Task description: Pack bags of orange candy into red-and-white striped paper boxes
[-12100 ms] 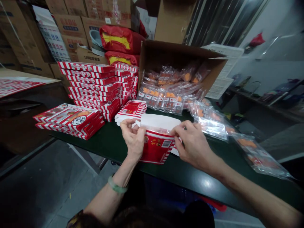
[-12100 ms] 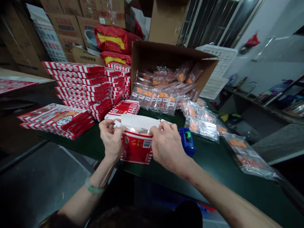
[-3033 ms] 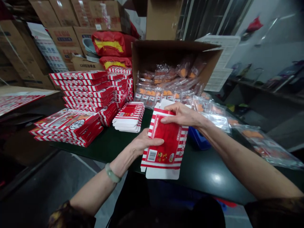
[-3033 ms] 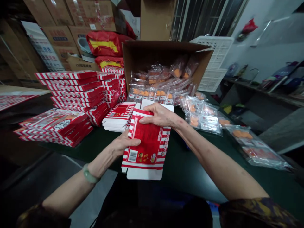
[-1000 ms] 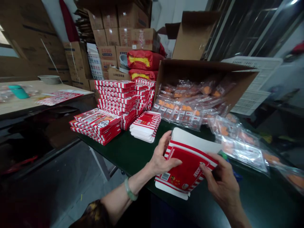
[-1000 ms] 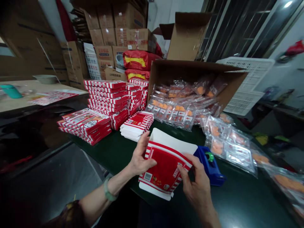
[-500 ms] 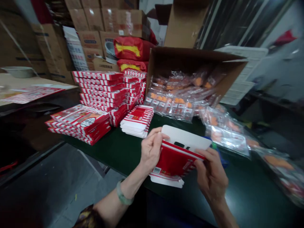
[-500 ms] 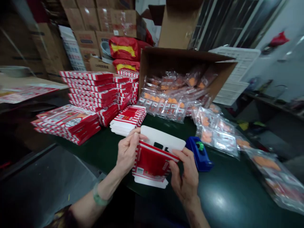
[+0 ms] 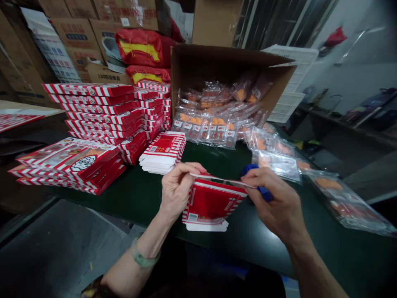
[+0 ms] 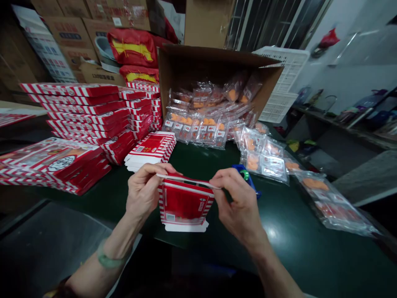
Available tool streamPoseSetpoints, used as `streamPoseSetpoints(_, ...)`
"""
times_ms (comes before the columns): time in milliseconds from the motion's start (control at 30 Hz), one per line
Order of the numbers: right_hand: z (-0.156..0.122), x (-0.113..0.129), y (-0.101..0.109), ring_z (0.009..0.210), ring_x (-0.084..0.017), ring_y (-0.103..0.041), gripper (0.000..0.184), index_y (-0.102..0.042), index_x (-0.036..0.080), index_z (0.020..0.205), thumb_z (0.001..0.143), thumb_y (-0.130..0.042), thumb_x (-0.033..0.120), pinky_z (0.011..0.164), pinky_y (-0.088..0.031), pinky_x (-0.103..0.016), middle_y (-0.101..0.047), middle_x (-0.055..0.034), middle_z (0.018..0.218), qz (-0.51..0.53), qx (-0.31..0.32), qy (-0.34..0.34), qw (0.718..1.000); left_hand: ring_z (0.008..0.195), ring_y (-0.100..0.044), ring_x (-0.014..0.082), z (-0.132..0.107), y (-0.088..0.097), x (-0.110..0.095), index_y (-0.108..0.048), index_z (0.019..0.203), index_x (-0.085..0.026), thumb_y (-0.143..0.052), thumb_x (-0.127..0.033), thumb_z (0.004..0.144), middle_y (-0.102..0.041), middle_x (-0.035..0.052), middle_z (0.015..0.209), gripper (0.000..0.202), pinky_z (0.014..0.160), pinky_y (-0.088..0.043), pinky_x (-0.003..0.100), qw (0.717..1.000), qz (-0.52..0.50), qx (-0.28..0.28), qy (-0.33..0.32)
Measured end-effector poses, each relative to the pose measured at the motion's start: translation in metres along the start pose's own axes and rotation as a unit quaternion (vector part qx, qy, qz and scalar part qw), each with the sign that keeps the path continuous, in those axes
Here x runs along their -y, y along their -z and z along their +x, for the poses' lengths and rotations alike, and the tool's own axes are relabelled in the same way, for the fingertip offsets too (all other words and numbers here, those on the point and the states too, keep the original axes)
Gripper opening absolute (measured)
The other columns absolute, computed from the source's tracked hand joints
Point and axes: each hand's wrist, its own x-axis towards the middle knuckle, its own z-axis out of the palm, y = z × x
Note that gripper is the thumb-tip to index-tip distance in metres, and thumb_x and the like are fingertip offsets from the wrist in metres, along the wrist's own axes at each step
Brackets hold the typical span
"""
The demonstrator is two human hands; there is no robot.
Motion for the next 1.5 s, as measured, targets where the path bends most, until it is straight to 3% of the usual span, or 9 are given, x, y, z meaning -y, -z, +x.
streamPoseSetpoints(100,-0.008,0.009,0.01,0.096,-0.019,-0.061,0.02,-0.057,0.021,0.099,0.083,-0.05,0.01,0.083,-0.049,-0.033,-0.063,-0.0081,0.106,-0.073,0.064,0.064,0.993,0.079,-0.063,0.0188,-0.009,-0.004,0.003,-0.063,0.073,-0.019,-0.055,-0.015,0.078,-0.067,0.0026,0.084,0.011,0.076,-0.049,0.034,0.999,-0.006,-0.031,-0.034)
streamPoseSetpoints(200,-0.006,0.016,0.022,0.11,-0.023,-0.057,0.025,-0.056,0.021,0.11,0.085,-0.052,0.025,0.091,-0.047,-0.039,-0.059,-0.0104,0.122,-0.062,0.151,0.027,0.986,0.081,-0.062,0.02,-0.016,-0.007,0.005,-0.065,0.077,-0.019,-0.053,-0.027,0.081,-0.066,0.0054,0.088,0.016,0.075,-0.049,0.035,0.997,-0.026,-0.038,-0.069)
streamPoseSetpoints(333,0.017,0.018,0.024,0.089,-0.02,-0.065,0.025,-0.061,0.019,0.077,0.086,-0.051,0.04,0.074,-0.052,-0.031,-0.068,-0.009,0.101,0.055,0.218,-0.114,0.968,0.079,-0.06,0.0167,-0.02,-0.011,0.004,-0.06,0.075,-0.018,-0.056,-0.026,0.083,-0.064,0.0051,0.087,0.012,0.073,-0.047,0.031,0.993,0.021,-0.04,-0.111)
streamPoseSetpoints(567,0.054,0.023,0.005,0.066,-0.011,-0.059,0.043,-0.058,0.017,0.097,0.063,-0.076,0.036,0.053,-0.045,-0.02,-0.065,-0.0013,0.082,0.191,0.402,-0.292,0.847,0.086,-0.063,0.0175,-0.024,-0.009,0.003,-0.057,0.079,-0.016,-0.064,-0.015,0.076,-0.065,0.0071,0.09,0.007,0.072,-0.048,0.029,0.978,0.112,0.002,-0.177)
streamPoseSetpoints(733,0.062,0.025,0.001,0.058,-0.009,-0.056,0.041,-0.058,0.016,0.093,0.058,-0.078,0.023,0.05,-0.043,-0.019,-0.064,0.0021,0.074,0.251,0.445,-0.382,0.77,0.084,-0.063,0.0158,-0.023,-0.004,0.002,-0.056,0.082,-0.016,-0.064,-0.013,0.075,-0.066,0.007,0.091,0.011,0.07,-0.05,0.027,0.98,0.109,0.03,-0.167)
streamPoseSetpoints(833,0.062,0.024,0.0,0.058,-0.008,-0.056,0.024,-0.063,0.015,0.083,0.064,-0.074,0.023,0.051,-0.043,-0.018,-0.065,0.0017,0.071,0.233,0.453,-0.349,0.787,0.08,-0.063,0.0142,-0.02,-0.002,-0.001,-0.059,0.084,-0.016,-0.066,-0.015,0.075,-0.066,0.005,0.088,0.012,0.07,-0.05,0.025,0.985,0.108,0.034,-0.132)
streamPoseSetpoints(1067,0.051,0.022,-0.004,0.079,-0.012,-0.063,0.026,-0.069,0.021,0.104,0.085,-0.054,0.03,0.067,-0.048,-0.02,-0.07,-0.0005,0.093,0.146,0.355,-0.096,0.919,0.073,-0.06,0.0125,-0.014,0.005,-0.009,-0.068,0.08,-0.018,-0.067,-0.019,0.077,-0.066,0.0023,0.079,0.003,0.068,-0.047,0.024,0.995,0.073,0.041,-0.055)
streamPoseSetpoints(1267,0.051,0.024,-0.001,0.077,-0.011,-0.064,0.03,-0.066,0.023,0.113,0.092,-0.045,0.027,0.064,-0.048,-0.018,-0.071,0.0,0.096,0.122,0.376,0.007,0.918,0.066,-0.056,0.0115,-0.01,0.007,-0.012,-0.069,0.073,-0.017,-0.071,-0.024,0.073,-0.063,0.0018,0.072,0.007,0.061,-0.044,0.024,0.997,0.02,0.072,0.001)
streamPoseSetpoints(1500,0.06,0.034,0.001,0.069,-0.01,-0.061,0.031,-0.068,0.019,0.099,0.095,-0.039,0.029,0.058,-0.045,-0.018,-0.069,0.0001,0.085,0.066,0.412,0.054,0.907,0.062,-0.055,0.0098,-0.006,0.006,-0.011,-0.067,0.07,-0.017,-0.071,-0.025,0.073,-0.062,0.0001,0.069,0.01,0.058,-0.042,0.023,0.998,-0.012,0.066,0.017)
